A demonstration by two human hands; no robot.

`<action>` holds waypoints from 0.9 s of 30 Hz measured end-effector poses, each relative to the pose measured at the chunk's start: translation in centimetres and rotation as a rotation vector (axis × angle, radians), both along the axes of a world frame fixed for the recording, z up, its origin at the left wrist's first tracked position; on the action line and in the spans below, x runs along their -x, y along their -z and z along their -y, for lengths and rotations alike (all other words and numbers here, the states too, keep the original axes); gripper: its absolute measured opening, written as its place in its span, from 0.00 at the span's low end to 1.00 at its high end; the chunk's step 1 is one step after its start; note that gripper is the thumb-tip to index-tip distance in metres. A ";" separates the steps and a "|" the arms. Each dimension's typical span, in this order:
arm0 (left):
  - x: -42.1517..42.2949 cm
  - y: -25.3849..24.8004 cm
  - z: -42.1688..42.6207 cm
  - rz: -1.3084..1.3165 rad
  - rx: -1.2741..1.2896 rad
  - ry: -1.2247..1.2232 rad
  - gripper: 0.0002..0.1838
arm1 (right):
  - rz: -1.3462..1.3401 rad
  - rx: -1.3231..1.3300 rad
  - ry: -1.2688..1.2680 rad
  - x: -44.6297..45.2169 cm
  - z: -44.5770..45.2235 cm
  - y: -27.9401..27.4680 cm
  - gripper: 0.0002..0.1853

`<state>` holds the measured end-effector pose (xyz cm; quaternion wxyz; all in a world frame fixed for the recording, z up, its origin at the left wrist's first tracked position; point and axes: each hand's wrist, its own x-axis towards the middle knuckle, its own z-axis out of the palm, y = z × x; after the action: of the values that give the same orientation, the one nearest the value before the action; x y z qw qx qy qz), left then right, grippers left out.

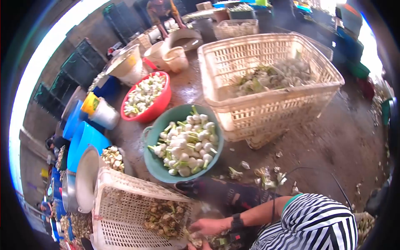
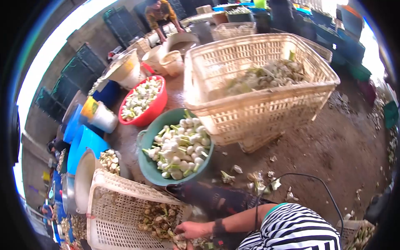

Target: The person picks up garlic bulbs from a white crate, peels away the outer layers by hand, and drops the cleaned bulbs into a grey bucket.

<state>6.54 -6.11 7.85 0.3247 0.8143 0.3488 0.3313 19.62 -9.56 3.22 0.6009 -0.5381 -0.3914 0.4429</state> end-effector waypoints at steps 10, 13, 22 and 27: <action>1.8 0.9 0.2 -0.033 -0.070 0.059 0.26 | 0.028 0.010 -0.088 0.8 0.0 0.3 0.11; 2.1 1.2 0.0 0.170 0.247 0.158 0.17 | -0.073 0.060 -0.166 0.0 0.7 -0.8 0.13; 3.0 5.9 -0.8 0.552 1.079 -0.095 0.18 | -0.059 0.054 -0.093 0.7 -0.3 0.0 0.12; 2.4 5.6 -0.3 0.319 0.575 -0.098 0.17 | 0.013 0.213 -0.144 1.2 -0.4 0.9 0.19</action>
<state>4.12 -5.79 2.29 0.5755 0.6093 0.4115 0.3581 18.43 -9.17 2.34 0.5046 -0.5721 -0.3837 0.5204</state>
